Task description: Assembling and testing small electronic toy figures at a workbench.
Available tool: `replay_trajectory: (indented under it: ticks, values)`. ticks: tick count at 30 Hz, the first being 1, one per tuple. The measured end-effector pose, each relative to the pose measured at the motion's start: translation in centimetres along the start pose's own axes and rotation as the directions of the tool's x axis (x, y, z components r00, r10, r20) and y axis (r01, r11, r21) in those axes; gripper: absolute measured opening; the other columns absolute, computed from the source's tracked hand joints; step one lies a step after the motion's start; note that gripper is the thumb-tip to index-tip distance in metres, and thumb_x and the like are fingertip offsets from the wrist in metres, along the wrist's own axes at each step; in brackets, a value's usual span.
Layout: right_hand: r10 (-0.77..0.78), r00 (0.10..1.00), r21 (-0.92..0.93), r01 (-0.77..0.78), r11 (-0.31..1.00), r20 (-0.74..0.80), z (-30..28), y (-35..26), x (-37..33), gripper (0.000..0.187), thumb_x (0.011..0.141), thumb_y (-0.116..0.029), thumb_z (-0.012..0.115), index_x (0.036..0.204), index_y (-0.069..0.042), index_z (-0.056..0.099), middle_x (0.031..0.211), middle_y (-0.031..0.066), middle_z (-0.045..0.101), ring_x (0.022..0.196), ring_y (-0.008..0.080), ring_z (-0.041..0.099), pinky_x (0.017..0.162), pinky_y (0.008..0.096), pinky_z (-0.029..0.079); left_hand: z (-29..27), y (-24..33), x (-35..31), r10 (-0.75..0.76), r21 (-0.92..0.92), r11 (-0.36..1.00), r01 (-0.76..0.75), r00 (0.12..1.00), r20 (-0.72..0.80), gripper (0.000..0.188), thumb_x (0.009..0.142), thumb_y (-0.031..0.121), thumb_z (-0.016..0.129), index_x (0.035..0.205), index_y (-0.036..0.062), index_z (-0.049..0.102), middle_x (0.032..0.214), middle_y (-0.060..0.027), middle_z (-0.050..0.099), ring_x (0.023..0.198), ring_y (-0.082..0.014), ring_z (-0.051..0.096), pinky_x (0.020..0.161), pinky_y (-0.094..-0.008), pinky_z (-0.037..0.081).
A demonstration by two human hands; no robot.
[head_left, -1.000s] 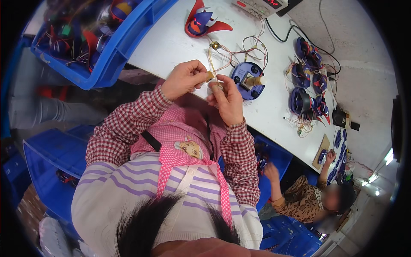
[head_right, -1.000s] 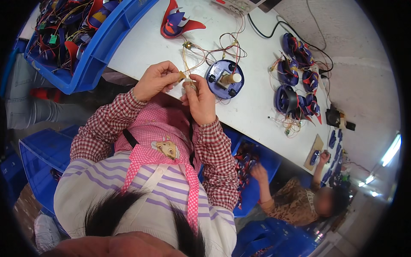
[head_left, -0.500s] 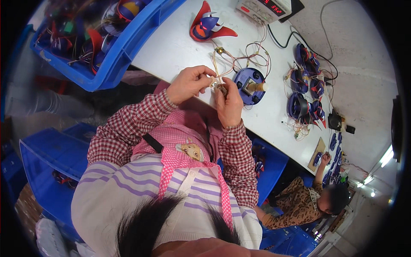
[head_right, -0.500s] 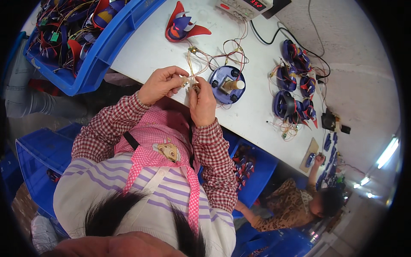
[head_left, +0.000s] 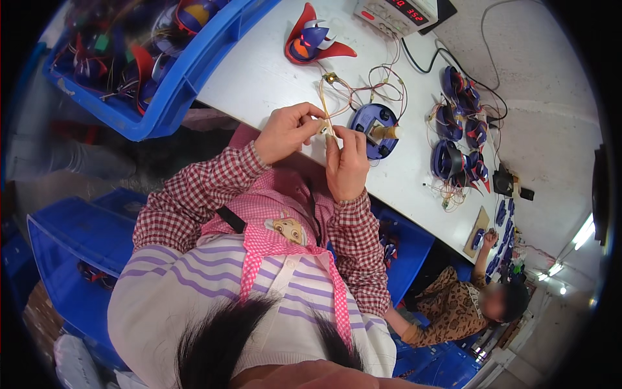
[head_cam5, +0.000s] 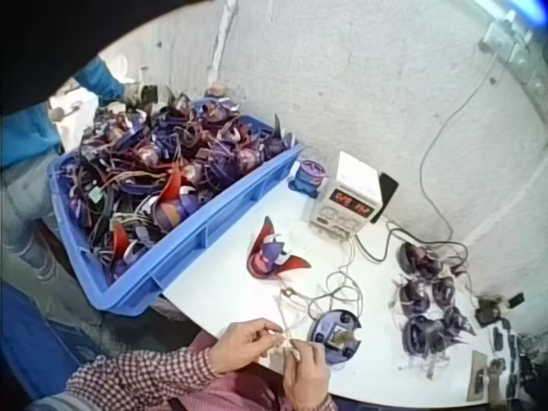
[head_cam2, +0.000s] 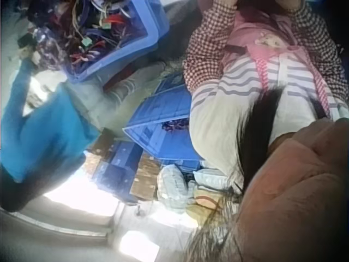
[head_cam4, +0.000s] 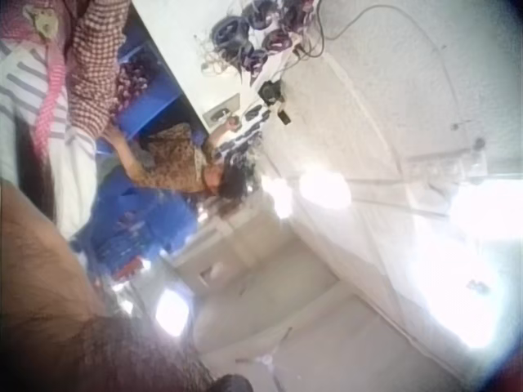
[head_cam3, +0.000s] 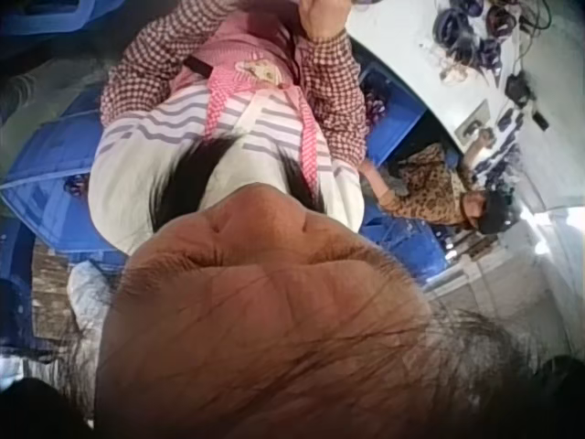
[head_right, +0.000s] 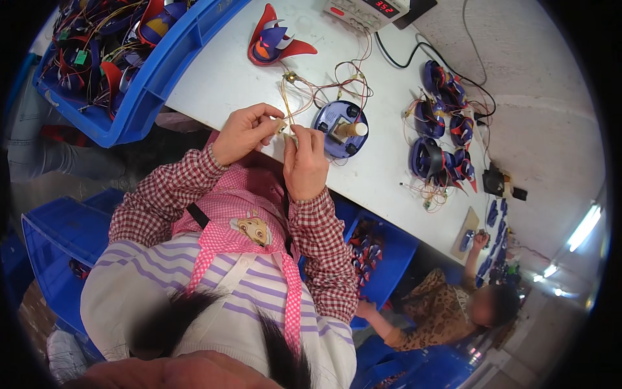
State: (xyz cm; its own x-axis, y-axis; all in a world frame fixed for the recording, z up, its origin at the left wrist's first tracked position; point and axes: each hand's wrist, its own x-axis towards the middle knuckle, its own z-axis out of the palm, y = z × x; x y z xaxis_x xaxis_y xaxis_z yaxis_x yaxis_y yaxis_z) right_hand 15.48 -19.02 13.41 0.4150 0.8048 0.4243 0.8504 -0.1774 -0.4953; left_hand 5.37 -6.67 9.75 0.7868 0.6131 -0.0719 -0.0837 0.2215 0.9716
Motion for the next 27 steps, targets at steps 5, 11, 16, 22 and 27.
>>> replay_trajectory:
  ticks: [5,11,16,22,27]
  values:
    - [-0.007,0.998,0.128,0.015,0.992,-0.062,0.2,-0.2,0.4,0.014,0.084,0.002,0.067,0.097,0.001,0.061,0.085,0.0113,0.058,0.058,0.0171,0.055,0.053,0.0276,0.044,0.8,0.0,-0.2,0.035,-0.020,0.999,-0.036,0.999,-0.030,0.023,0.092,0.016,0.060,0.105,-0.0015,0.064,0.063,0.0011,0.057,0.051,-0.0036,0.051,0.045,-0.0202,0.041]
    - [-0.067,0.994,0.118,0.077,0.990,-0.084,0.6,0.3,0.5,0.014,0.081,0.003,0.067,0.093,-0.001,0.061,0.083,0.0105,0.058,0.059,0.0194,0.058,0.054,0.0295,0.046,0.7,-0.1,-0.3,-0.008,-0.062,0.998,0.007,1.000,-0.018,0.021,0.095,0.014,0.054,0.108,-0.0007,0.062,0.073,-0.0012,0.061,0.058,-0.0031,0.055,0.048,-0.0178,0.045]
    - [-0.098,0.988,0.098,0.110,0.989,-0.118,0.9,0.6,0.6,0.014,0.082,0.004,0.066,0.094,-0.002,0.061,0.083,0.0105,0.059,0.060,0.0217,0.060,0.053,0.0311,0.047,0.9,-0.5,-0.2,-0.016,-0.079,0.997,0.013,0.999,-0.042,0.021,0.095,0.014,0.054,0.108,-0.0012,0.061,0.075,-0.0011,0.061,0.059,-0.0035,0.056,0.048,-0.0175,0.045]
    - [-0.072,0.992,0.090,0.081,0.993,-0.100,1.1,0.8,0.4,0.014,0.082,0.003,0.066,0.094,-0.002,0.061,0.083,0.0111,0.059,0.061,0.0230,0.061,0.054,0.0319,0.048,1.0,-0.5,-0.4,-0.047,-0.114,0.993,0.042,0.998,-0.042,0.020,0.097,0.015,0.055,0.111,0.0004,0.060,0.077,-0.0001,0.060,0.061,-0.0029,0.055,0.051,-0.0152,0.044]
    - [-0.079,0.990,0.115,0.093,0.989,-0.120,1.4,0.8,0.5,0.015,0.080,0.002,0.066,0.094,-0.001,0.060,0.084,0.0130,0.059,0.070,0.0304,0.062,0.060,0.0371,0.050,1.1,-0.5,-0.5,-0.083,-0.159,0.985,0.072,0.994,-0.065,0.019,0.096,0.014,0.055,0.108,0.0006,0.061,0.075,-0.0001,0.060,0.059,-0.0030,0.055,0.050,-0.0164,0.045]
